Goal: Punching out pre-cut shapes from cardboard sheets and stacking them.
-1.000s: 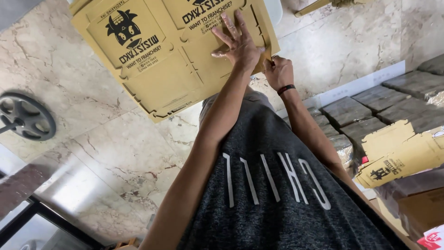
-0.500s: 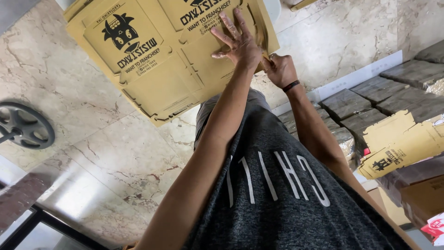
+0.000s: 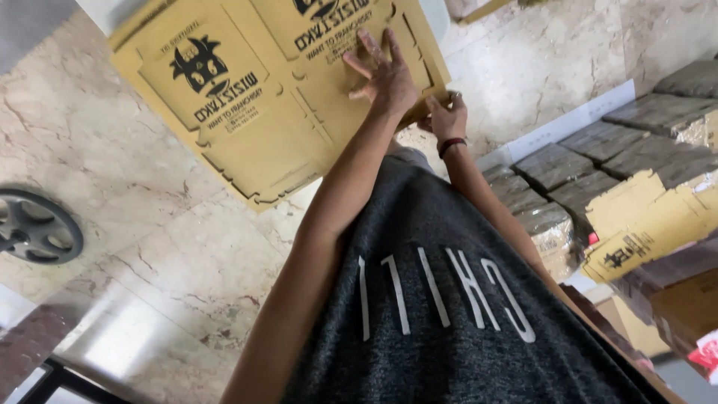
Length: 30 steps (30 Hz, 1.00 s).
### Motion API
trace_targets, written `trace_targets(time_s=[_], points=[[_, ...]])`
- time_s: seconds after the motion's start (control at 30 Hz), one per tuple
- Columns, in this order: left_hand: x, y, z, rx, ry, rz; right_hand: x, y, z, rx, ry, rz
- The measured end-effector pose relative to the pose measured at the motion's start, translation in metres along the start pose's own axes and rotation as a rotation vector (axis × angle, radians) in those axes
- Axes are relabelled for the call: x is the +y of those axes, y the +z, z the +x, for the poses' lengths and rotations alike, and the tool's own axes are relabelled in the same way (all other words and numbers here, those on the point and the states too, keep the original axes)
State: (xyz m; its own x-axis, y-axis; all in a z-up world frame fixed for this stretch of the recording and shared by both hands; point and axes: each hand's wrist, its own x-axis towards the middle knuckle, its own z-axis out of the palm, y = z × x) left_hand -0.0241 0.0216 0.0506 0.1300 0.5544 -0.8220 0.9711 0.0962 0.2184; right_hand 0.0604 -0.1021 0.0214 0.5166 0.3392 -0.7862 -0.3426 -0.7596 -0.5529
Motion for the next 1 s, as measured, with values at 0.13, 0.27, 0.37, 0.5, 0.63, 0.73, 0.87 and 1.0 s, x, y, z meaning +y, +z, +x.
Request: trace_targets(time_s=[0.13, 0.27, 0.37, 0.5, 0.63, 0.73, 0.87, 1.0], points=[[-0.007, -0.020, -0.011, -0.040, 0.074, 0.195, -0.021, -0.003, -0.029, 0.035, -0.100, -0.039], [-0.013, -0.027, -0.033, -0.005, 0.085, 0.369, -0.017, -0.008, -0.017, -0.048, -0.050, -0.008], [-0.017, -0.021, -0.027, 0.012, 0.104, 0.318, -0.020, -0.002, -0.011, -0.077, -0.004, 0.019], [-0.020, -0.017, -0.022, 0.021, 0.129, 0.315, -0.023, 0.013, -0.008, 0.022, -0.003, -0.075], [-0.021, -0.011, -0.018, -0.011, 0.148, 0.318, -0.015, 0.025, 0.002, 0.168, 0.024, -0.103], [-0.021, -0.011, -0.015, 0.000, 0.148, 0.290, 0.006, 0.033, 0.027, 0.362, -0.100, -0.185], [-0.022, -0.012, -0.008, -0.001, 0.168, 0.228, 0.020, 0.035, 0.036, 0.489, -0.393, -0.291], [-0.028, -0.016, -0.018, -0.020, 0.162, 0.109, -0.007, 0.022, -0.014, 0.324, -0.230, -0.197]])
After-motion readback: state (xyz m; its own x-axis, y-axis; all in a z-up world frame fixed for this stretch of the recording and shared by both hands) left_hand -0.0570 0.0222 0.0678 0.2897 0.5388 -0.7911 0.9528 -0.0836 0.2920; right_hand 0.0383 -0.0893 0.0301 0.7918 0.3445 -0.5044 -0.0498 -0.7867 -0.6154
